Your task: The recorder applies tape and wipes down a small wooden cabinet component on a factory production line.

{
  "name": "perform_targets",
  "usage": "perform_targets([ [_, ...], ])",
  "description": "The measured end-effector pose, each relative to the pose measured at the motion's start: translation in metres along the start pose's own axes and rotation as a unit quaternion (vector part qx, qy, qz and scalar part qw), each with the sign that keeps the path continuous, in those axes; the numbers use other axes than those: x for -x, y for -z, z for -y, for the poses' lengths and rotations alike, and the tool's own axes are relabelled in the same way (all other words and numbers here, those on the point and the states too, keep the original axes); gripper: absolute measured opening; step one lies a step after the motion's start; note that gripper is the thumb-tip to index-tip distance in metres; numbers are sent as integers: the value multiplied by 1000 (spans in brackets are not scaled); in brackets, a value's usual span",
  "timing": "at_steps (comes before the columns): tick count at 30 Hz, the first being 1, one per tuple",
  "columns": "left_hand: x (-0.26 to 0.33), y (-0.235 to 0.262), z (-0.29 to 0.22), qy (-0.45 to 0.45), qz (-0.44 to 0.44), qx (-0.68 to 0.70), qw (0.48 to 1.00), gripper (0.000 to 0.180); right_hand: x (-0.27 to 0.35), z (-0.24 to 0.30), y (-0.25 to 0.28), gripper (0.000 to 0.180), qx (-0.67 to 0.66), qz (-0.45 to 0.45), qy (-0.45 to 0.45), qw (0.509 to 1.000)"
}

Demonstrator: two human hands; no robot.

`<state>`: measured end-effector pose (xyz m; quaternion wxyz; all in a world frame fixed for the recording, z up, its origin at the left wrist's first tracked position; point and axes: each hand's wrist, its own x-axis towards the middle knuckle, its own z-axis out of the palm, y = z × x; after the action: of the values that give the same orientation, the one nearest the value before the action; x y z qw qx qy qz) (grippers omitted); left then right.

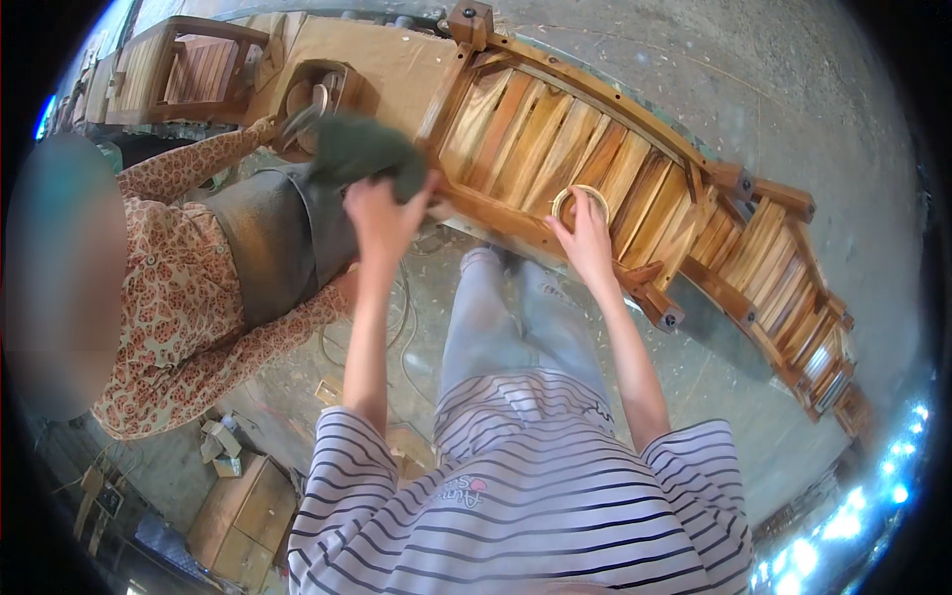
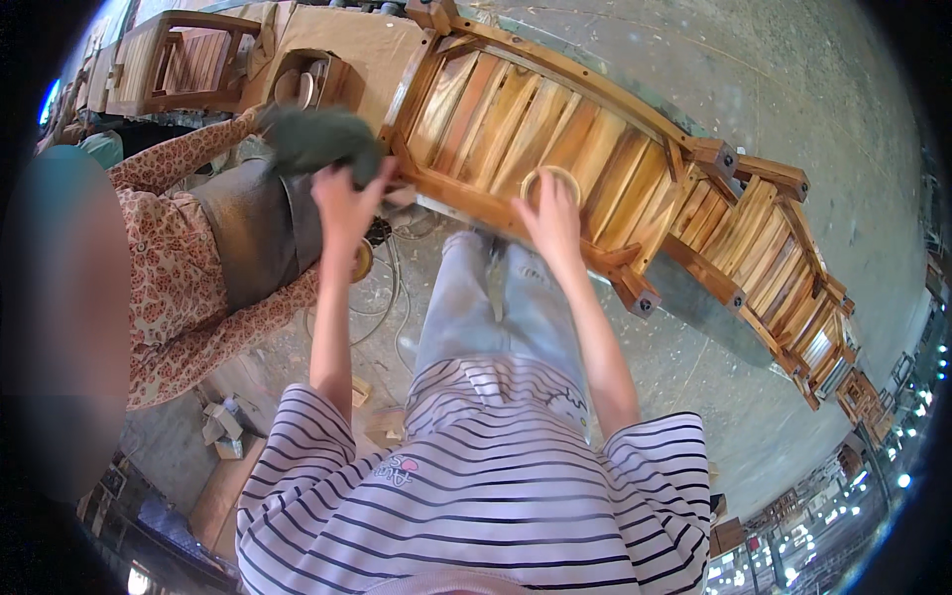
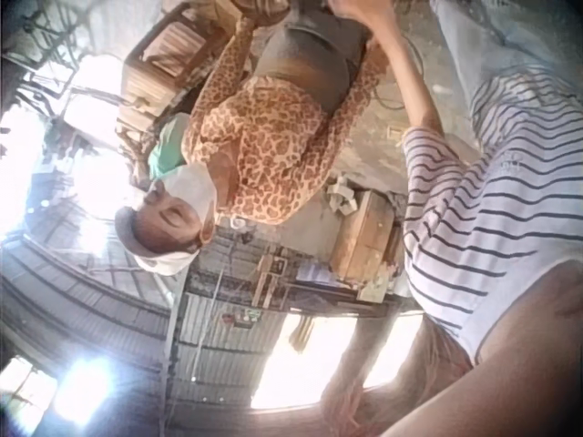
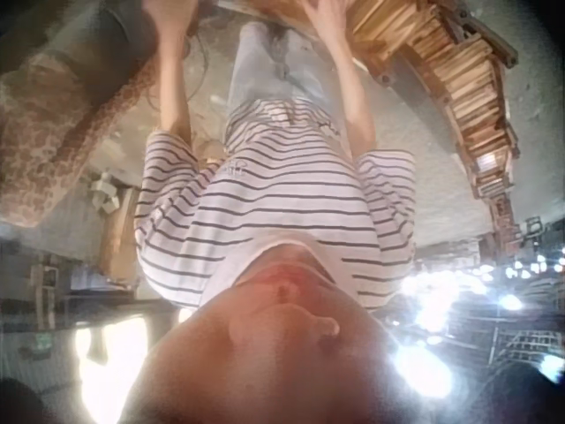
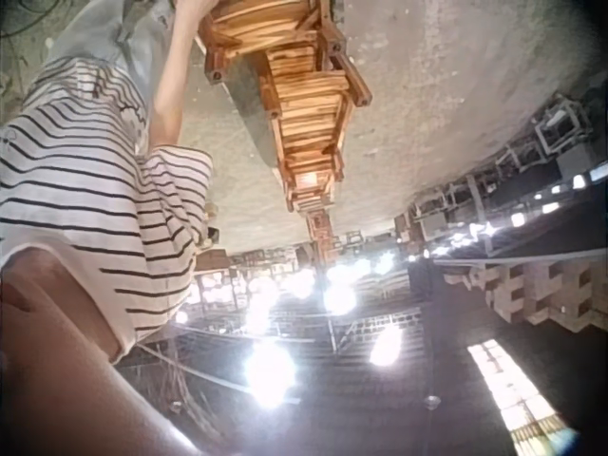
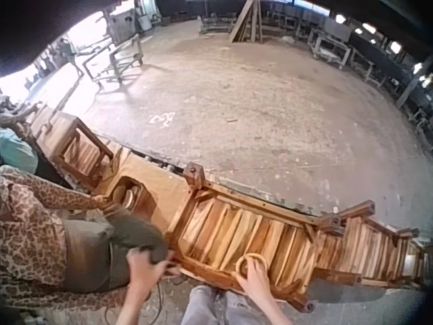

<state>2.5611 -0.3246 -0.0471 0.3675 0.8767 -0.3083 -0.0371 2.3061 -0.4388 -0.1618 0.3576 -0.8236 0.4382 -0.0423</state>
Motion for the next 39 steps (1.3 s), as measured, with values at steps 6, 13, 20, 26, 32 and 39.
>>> perform_targets([
  [6,15,-40,29,-75,81,-224,968,26,17,-12,9,51,-39,43,7,998],
  [13,-36,-38,13,120,-19,190,974,34,63,-15,96,36,-228,-177,-130,949],
  [20,-131,-136,-59,-224,32,-96,969,49,126,-83,159,28,-28,-427,-148,891],
  [26,-154,-210,-104,-214,183,-213,936,24,124,-107,165,29,-51,-447,-241,860],
  [32,-197,-256,-98,-160,251,-239,924,34,126,-109,172,28,-50,-513,-286,808],
  [39,-181,-215,-172,31,224,230,947,29,132,-119,174,28,-213,-613,-297,700],
])
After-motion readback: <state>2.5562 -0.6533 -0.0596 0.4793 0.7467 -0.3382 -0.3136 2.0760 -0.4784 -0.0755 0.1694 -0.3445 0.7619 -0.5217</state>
